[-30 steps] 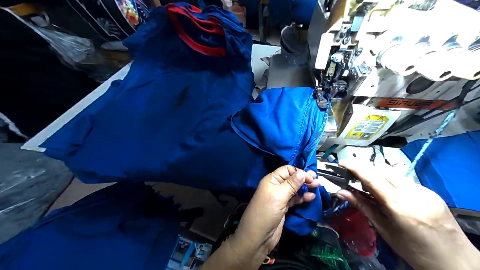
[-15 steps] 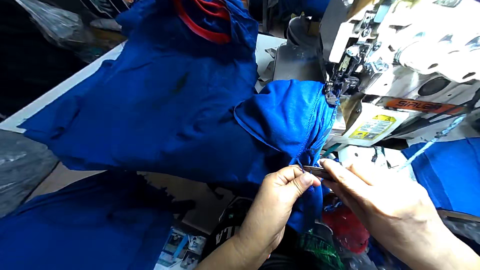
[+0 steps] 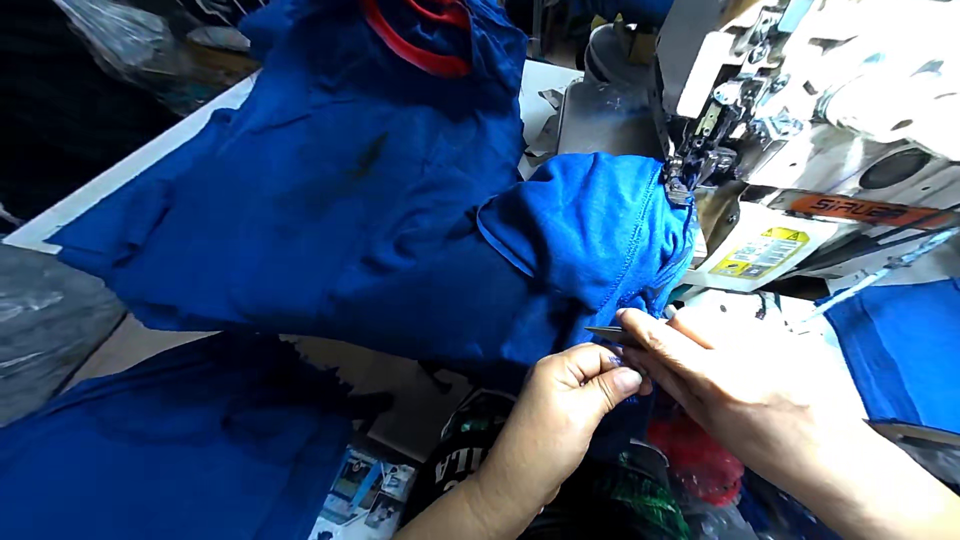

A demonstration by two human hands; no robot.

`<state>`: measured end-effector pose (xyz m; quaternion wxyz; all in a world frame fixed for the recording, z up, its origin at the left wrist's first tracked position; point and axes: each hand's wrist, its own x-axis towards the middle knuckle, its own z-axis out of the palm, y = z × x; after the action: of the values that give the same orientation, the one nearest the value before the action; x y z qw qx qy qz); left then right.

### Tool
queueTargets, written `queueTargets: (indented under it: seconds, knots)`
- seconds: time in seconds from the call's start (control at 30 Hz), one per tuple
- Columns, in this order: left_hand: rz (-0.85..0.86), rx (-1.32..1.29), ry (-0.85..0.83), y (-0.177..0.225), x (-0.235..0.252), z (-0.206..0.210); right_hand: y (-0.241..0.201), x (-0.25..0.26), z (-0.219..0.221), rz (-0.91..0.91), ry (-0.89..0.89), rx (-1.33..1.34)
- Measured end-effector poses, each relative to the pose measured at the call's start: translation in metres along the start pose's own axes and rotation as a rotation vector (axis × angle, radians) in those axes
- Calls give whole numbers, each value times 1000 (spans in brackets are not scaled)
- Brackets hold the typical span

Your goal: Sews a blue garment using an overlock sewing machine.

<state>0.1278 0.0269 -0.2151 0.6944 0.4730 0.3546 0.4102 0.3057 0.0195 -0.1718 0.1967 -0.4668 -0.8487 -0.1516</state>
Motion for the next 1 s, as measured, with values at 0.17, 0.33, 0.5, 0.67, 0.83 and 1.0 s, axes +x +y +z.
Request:
queueTargets:
  seconds: [0.17, 0.33, 0.5, 0.67, 0.83, 1.0]
  knots:
    - [-220, -425, -185, -4, -6, -3, 19, -18, -12, 168, 116, 42]
    - [-419, -863, -250, -13, -7, 0, 54, -62, -7, 412, 48, -123]
    - [-371, -828, -304, -19, -11, 12, 36, -81, -6, 497, 24, 2]
    - [-214, -591, -296, -19, -20, 29, -25, -76, -15, 449, 89, 601]
    - [-164, -356, -360, -21, -29, 37, -34, -88, -18, 504, 95, 819]
    - [-239, -198, -633, -21, -33, 39, -19, -131, -53, 535, 117, 970]
